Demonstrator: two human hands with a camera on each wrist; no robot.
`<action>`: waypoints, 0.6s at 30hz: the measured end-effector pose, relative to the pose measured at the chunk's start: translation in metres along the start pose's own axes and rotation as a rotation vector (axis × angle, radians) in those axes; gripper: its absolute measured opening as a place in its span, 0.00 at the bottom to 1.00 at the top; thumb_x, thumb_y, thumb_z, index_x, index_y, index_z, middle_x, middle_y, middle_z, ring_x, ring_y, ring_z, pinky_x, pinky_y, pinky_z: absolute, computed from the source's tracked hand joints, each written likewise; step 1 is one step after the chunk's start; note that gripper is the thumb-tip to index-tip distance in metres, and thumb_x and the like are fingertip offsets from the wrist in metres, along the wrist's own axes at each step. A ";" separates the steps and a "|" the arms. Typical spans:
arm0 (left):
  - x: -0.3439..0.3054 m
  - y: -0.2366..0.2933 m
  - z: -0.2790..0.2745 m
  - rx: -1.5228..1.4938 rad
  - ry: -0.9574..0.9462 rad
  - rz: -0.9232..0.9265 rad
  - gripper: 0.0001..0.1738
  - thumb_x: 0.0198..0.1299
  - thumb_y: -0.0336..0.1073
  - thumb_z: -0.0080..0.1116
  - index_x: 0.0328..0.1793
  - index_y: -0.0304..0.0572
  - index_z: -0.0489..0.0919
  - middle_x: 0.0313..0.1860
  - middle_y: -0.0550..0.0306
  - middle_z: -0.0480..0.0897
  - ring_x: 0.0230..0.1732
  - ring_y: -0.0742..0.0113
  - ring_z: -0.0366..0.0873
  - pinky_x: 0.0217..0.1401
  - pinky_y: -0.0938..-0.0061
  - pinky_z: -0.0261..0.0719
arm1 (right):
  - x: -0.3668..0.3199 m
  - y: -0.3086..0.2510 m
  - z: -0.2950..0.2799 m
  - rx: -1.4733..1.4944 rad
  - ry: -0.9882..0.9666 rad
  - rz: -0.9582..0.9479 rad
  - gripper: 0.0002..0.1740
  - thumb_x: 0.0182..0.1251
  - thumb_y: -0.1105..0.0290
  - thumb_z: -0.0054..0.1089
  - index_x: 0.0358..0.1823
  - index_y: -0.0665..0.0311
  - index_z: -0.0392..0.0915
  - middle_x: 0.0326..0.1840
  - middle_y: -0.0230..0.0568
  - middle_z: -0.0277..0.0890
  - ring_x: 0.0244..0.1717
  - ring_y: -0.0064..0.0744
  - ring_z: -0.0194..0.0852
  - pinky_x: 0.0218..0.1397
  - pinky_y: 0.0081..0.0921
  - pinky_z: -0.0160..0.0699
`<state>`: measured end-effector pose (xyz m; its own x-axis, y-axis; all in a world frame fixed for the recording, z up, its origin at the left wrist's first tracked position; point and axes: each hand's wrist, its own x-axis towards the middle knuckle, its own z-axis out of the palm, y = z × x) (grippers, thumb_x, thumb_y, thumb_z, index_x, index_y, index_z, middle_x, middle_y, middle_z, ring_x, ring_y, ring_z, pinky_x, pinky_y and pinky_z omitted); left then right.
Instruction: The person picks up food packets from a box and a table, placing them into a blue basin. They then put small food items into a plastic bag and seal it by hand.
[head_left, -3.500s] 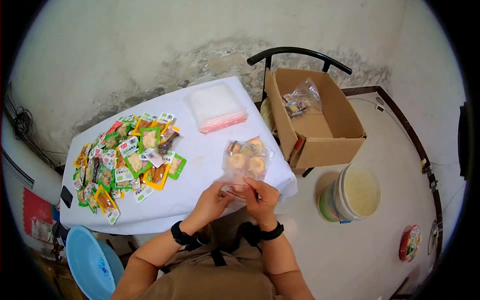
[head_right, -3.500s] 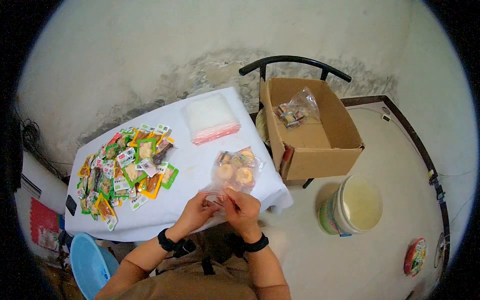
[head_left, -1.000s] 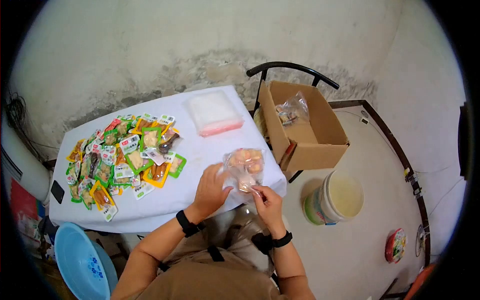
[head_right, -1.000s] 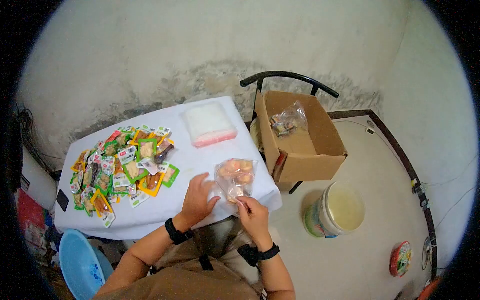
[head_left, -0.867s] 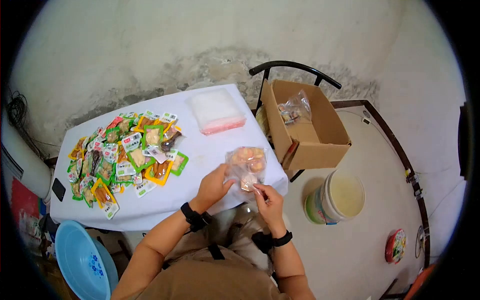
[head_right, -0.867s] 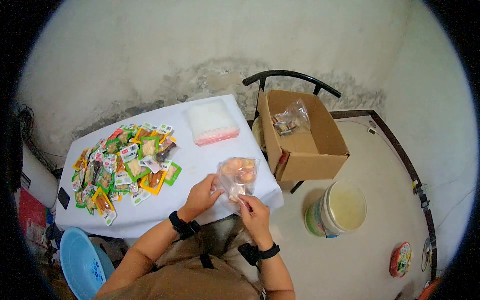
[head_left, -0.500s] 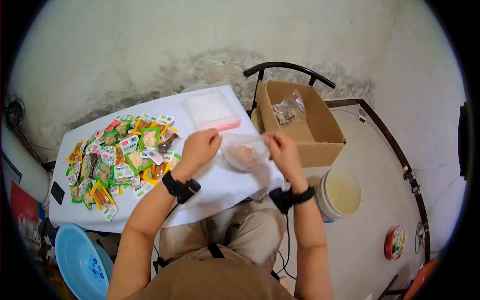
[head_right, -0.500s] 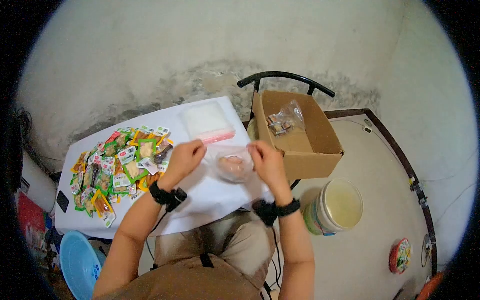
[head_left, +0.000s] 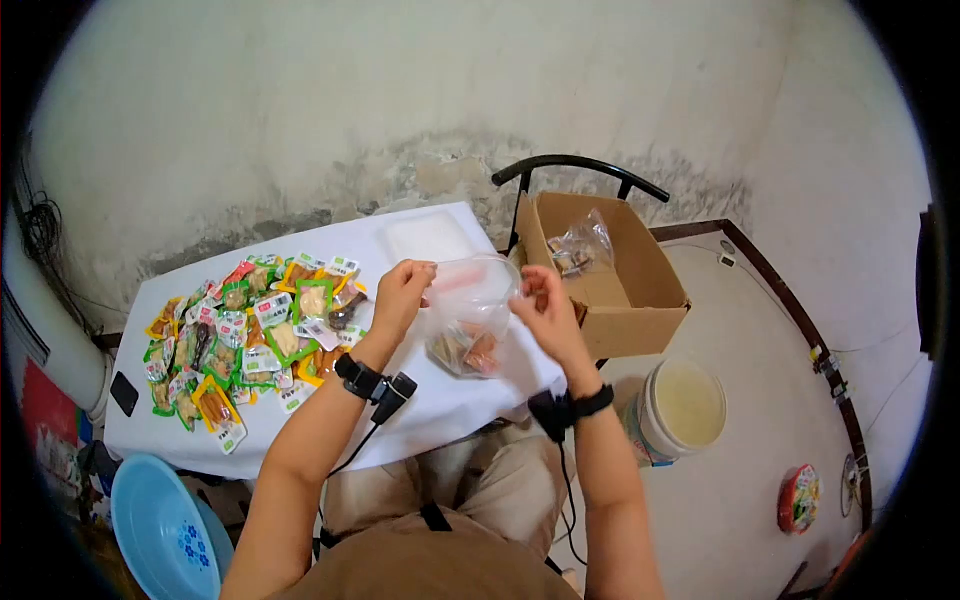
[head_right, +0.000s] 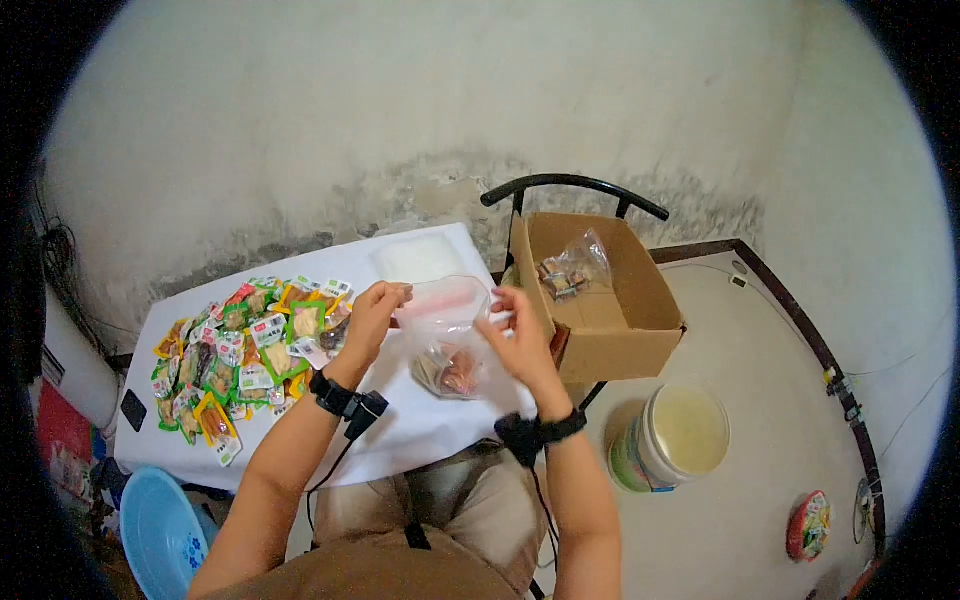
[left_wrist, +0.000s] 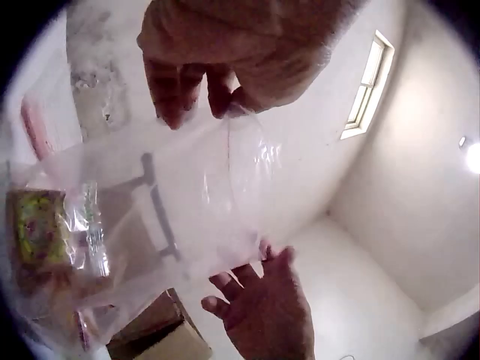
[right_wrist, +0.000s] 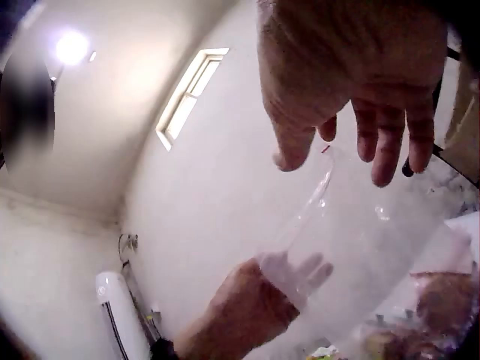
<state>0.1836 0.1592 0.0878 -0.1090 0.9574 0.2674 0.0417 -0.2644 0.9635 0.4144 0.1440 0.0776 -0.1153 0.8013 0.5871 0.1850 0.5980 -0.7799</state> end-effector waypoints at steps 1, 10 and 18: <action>-0.001 -0.001 0.000 -0.073 0.024 -0.017 0.09 0.59 0.37 0.54 0.33 0.38 0.77 0.37 0.59 0.81 0.30 0.78 0.73 0.27 0.81 0.74 | -0.012 -0.010 0.002 0.000 -0.001 -0.008 0.25 0.57 0.70 0.63 0.56 0.60 0.66 0.39 0.31 0.69 0.35 0.19 0.71 0.32 0.19 0.72; -0.007 -0.001 0.008 -0.255 0.005 -0.049 0.08 0.62 0.36 0.52 0.30 0.44 0.71 0.37 0.58 0.82 0.39 0.74 0.79 0.34 0.77 0.77 | -0.031 -0.041 0.016 -0.510 0.065 -0.204 0.23 0.52 0.70 0.65 0.52 0.60 0.72 0.41 0.43 0.70 0.35 0.36 0.73 0.36 0.29 0.73; -0.004 -0.008 -0.008 -0.315 -0.067 -0.103 0.08 0.65 0.39 0.52 0.38 0.43 0.69 0.36 0.55 0.80 0.41 0.70 0.79 0.42 0.75 0.78 | -0.014 -0.049 0.005 -0.566 0.002 -0.227 0.15 0.55 0.71 0.62 0.45 0.62 0.74 0.35 0.43 0.71 0.35 0.41 0.73 0.39 0.31 0.72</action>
<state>0.1760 0.1565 0.0787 -0.0305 0.9837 0.1773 -0.2760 -0.1788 0.9444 0.4018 0.1037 0.1059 -0.2109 0.6544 0.7261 0.6463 0.6507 -0.3987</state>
